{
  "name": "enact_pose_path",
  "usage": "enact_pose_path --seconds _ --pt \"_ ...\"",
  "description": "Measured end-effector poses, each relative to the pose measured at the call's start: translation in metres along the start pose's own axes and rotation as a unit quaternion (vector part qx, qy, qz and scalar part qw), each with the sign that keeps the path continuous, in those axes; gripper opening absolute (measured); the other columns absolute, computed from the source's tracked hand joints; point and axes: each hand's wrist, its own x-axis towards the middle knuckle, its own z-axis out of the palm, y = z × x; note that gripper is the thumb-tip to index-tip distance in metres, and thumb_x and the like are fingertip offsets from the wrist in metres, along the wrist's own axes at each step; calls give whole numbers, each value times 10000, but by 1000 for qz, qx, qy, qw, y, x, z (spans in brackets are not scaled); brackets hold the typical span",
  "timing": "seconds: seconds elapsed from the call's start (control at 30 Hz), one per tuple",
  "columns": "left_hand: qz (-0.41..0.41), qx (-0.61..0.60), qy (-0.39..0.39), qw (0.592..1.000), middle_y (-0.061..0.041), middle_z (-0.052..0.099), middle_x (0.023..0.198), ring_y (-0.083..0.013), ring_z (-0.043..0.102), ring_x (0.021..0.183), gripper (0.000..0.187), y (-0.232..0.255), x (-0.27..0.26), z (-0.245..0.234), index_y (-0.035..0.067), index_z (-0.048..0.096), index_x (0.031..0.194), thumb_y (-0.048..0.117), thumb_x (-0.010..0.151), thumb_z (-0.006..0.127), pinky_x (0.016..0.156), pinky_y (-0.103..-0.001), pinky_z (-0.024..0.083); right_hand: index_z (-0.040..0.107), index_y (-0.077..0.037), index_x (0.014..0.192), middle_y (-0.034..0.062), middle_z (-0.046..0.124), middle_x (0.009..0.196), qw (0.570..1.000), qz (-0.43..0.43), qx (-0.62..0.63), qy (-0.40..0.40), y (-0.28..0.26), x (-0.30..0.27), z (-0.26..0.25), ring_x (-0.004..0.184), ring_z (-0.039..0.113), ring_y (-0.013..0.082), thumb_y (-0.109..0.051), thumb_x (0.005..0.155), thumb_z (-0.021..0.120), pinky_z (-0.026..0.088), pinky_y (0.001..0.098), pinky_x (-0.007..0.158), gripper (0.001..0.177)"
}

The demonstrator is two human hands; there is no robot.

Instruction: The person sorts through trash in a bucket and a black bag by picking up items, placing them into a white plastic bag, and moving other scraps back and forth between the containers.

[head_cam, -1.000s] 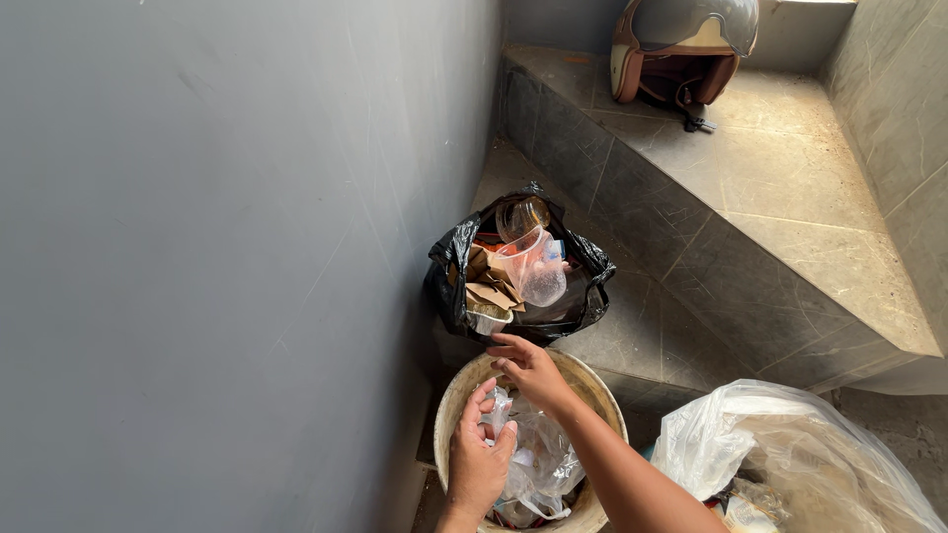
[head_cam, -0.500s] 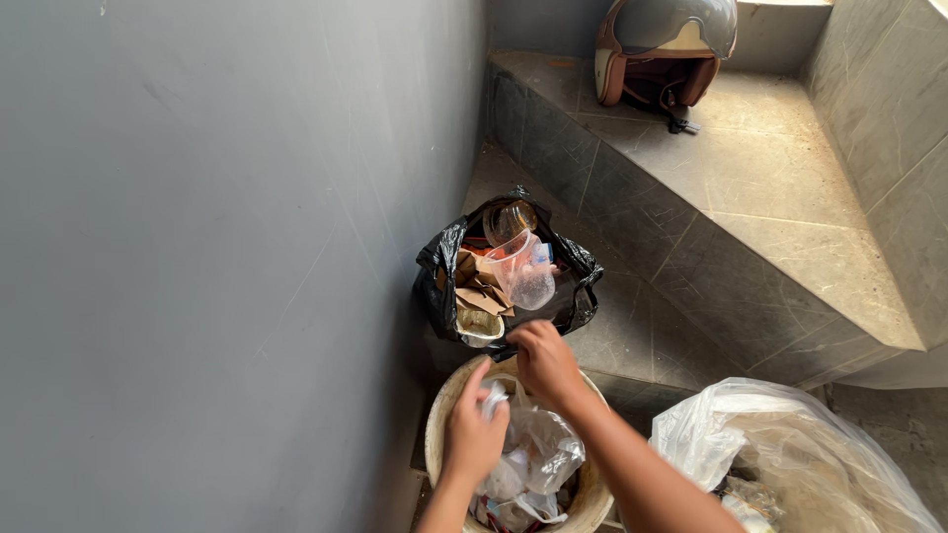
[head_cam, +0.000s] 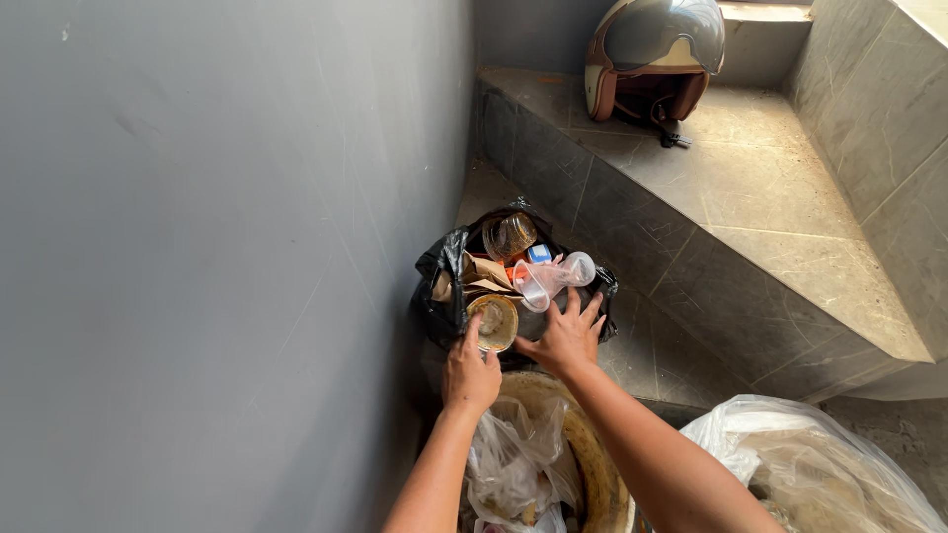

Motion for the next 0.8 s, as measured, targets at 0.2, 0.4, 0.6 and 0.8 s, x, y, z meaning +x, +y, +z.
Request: enact_pose_path --seconds 0.2,0.4,0.6,0.8 --pt "-131 90 -20 987 -202 728 1088 -394 697 1026 591 14 10 -13 324 603 1409 488 860 749 895 -485 558 75 -289 1615 126 40 1688 990 31 -89 -105 -34 -1 -4 1508 -102 601 -768 623 824 112 788 1134 1332" --pt "-110 184 -27 976 -203 704 1051 -360 715 956 912 19 19 -27 299 530 1431 637 653 866 819 -461 587 97 -230 1628 217 189 1655 985 4 -93 -145 -18 24 -4 1485 194 485 -778 606 870 138 727 1180 1393" --pt "-68 146 24 987 -125 720 1107 -378 720 939 678 21 20 -20 274 586 1369 498 770 812 776 -495 591 625 -243 1416 59 670 1403 945 -98 -268 -162 11 52 1 1416 509 373 -306 801 768 469 574 1051 635" --pt "-67 163 29 984 -94 717 1141 -368 719 954 512 10 27 -15 270 622 1335 366 856 777 798 -490 587 494 -278 1433 132 426 1519 906 -267 -322 -63 27 55 22 1437 356 375 -186 785 765 244 565 1185 709"
